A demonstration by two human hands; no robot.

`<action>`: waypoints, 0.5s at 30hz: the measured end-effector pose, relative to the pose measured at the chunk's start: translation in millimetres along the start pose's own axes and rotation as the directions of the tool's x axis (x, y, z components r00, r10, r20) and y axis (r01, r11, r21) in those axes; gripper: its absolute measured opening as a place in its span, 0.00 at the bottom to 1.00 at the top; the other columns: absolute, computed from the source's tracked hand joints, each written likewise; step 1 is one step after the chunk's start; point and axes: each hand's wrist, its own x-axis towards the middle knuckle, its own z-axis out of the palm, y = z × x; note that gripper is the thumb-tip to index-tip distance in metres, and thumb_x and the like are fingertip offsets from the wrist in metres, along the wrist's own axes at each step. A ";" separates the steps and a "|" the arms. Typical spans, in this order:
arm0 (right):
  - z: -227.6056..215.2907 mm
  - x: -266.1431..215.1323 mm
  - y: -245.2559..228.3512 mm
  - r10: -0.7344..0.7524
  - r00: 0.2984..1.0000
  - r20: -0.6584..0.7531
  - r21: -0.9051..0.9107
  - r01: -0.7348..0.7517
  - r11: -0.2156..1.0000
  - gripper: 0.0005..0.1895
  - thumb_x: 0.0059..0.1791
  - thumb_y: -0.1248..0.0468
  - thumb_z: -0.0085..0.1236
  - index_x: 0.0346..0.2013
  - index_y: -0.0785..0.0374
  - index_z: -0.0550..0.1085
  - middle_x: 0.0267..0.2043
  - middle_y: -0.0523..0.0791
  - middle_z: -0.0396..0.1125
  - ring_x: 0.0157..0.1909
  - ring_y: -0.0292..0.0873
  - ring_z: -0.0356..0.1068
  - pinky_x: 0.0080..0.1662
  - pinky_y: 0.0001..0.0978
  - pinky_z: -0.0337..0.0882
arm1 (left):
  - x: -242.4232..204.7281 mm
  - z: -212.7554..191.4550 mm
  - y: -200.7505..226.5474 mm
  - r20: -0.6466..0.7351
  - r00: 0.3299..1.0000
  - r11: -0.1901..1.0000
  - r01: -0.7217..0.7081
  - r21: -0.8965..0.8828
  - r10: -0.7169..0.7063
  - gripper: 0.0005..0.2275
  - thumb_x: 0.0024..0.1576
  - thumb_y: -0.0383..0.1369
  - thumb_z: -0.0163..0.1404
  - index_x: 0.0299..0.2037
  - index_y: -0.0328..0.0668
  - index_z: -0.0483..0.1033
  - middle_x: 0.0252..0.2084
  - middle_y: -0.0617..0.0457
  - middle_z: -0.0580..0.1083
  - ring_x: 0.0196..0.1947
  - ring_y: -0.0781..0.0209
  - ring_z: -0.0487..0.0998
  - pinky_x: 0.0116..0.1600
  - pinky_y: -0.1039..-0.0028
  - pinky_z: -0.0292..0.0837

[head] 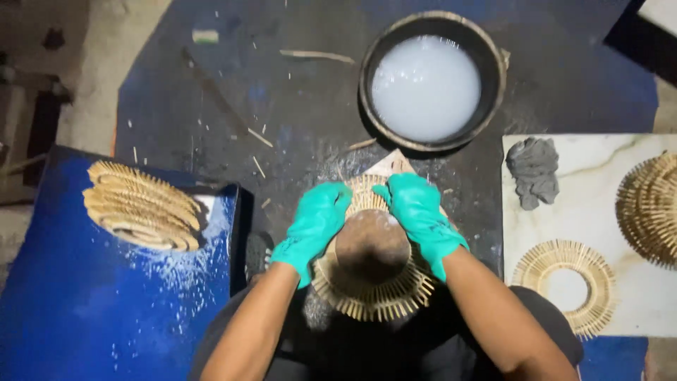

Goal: The recorder is finishing or assembling circular bamboo components, applying a white liquid and using a metal tool.

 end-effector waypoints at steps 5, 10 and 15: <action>-38.1 32.1 13.0 0.188 0.967 0.170 0.189 -0.220 0.957 0.21 0.46 0.46 0.64 0.26 0.62 0.76 0.28 0.55 0.70 0.31 0.59 0.70 0.35 0.55 0.68 | -10.8 -40.3 24.9 0.212 0.909 0.786 0.416 -0.458 -0.358 0.13 0.60 0.37 0.49 0.51 0.44 0.80 0.51 0.51 0.80 0.52 0.61 0.80 0.57 0.70 0.72; -152.8 26.1 1.8 0.529 0.788 0.314 0.377 -0.615 0.693 0.24 0.54 0.45 0.54 0.32 0.65 0.73 0.27 0.51 0.68 0.28 0.48 0.64 0.33 0.48 0.67 | -34.0 -56.1 15.9 0.281 0.860 0.784 0.506 -0.360 -0.426 0.14 0.61 0.37 0.50 0.52 0.41 0.80 0.48 0.48 0.81 0.49 0.57 0.79 0.56 0.69 0.73; -141.6 7.6 39.1 0.594 0.697 0.402 0.230 -0.705 0.671 0.31 0.56 0.42 0.50 0.28 0.69 0.73 0.22 0.51 0.69 0.23 0.46 0.68 0.32 0.44 0.67 | -32.9 -36.4 14.1 0.171 0.951 0.948 0.283 -0.147 -0.258 0.23 0.55 0.42 0.55 0.58 0.41 0.74 0.54 0.45 0.77 0.53 0.54 0.80 0.56 0.68 0.74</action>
